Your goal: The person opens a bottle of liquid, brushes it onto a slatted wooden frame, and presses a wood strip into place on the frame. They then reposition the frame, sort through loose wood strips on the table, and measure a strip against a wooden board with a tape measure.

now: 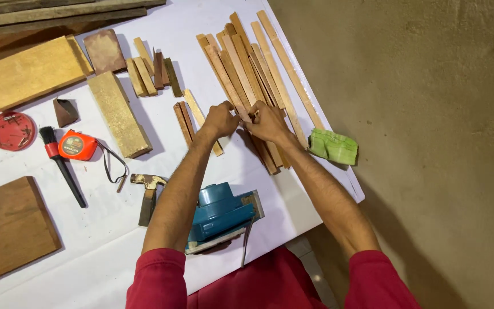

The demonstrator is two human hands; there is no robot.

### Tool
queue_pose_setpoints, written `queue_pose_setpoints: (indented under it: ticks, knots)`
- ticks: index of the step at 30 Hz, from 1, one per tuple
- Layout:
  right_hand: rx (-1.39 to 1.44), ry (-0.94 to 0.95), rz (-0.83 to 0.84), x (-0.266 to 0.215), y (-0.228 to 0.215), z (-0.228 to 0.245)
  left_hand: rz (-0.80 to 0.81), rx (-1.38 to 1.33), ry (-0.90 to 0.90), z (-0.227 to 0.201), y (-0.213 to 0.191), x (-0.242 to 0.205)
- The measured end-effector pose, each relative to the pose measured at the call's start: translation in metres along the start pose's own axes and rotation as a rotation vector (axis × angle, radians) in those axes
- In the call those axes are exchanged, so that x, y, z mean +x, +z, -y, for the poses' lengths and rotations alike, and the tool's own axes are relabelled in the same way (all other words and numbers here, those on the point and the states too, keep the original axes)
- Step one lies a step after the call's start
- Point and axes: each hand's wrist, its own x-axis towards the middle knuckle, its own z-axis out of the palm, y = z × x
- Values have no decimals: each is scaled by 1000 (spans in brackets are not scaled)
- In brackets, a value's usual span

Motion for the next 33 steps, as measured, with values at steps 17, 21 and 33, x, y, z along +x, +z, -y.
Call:
queue_pose_setpoints:
  ticks: [17,21,33]
  knots:
    - [-40,-118,3,16,13,-39,-217,-186,-113,16,21,-10]
    - [247,-41,-13,11,11,-46,-290,-217,-72,18,17,-13]
    - [954,-141,68,-20,-37,18,-245,-855,97,-52,-56,-67]
